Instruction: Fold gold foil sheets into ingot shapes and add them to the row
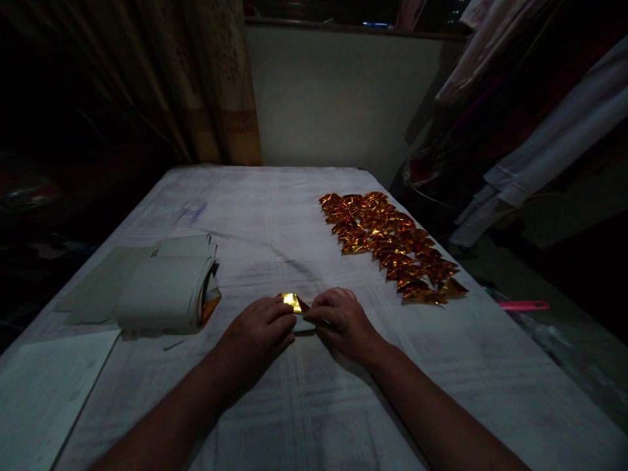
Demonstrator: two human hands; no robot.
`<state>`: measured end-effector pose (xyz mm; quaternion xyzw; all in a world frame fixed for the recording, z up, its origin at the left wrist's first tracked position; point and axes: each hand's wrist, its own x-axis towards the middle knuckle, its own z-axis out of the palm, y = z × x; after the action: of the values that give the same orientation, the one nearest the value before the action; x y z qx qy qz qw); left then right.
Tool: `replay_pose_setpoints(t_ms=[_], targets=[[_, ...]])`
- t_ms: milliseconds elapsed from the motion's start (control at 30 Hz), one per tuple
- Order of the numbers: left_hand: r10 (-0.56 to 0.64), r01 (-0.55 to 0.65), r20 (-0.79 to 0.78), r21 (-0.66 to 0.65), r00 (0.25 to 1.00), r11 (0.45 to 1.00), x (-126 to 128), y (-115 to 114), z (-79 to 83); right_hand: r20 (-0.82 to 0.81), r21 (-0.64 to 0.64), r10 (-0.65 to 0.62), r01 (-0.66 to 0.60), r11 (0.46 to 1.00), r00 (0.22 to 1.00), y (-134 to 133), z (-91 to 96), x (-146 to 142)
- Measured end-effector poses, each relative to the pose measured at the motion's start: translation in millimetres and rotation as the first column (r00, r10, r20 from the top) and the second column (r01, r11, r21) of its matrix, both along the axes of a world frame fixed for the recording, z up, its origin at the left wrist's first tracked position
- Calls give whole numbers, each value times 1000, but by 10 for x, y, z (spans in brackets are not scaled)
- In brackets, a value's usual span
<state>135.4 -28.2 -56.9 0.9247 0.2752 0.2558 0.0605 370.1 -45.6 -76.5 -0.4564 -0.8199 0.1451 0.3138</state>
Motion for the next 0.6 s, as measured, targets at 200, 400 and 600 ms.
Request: replay_pose_setpoints(t_ms=[200, 400, 600], targets=[[95, -89, -52, 111, 994, 990, -14, -124, -10, 80, 104, 44, -52, 993, 996, -38, 37, -15], [114, -110, -71, 61, 991, 992, -19, -304, -29, 41, 86, 44, -48, 995, 998, -42, -1, -46], [145, -140, -38, 120, 989, 983, 9, -342, 73, 59, 10, -6, 5, 1000, 998, -29, -14, -72]])
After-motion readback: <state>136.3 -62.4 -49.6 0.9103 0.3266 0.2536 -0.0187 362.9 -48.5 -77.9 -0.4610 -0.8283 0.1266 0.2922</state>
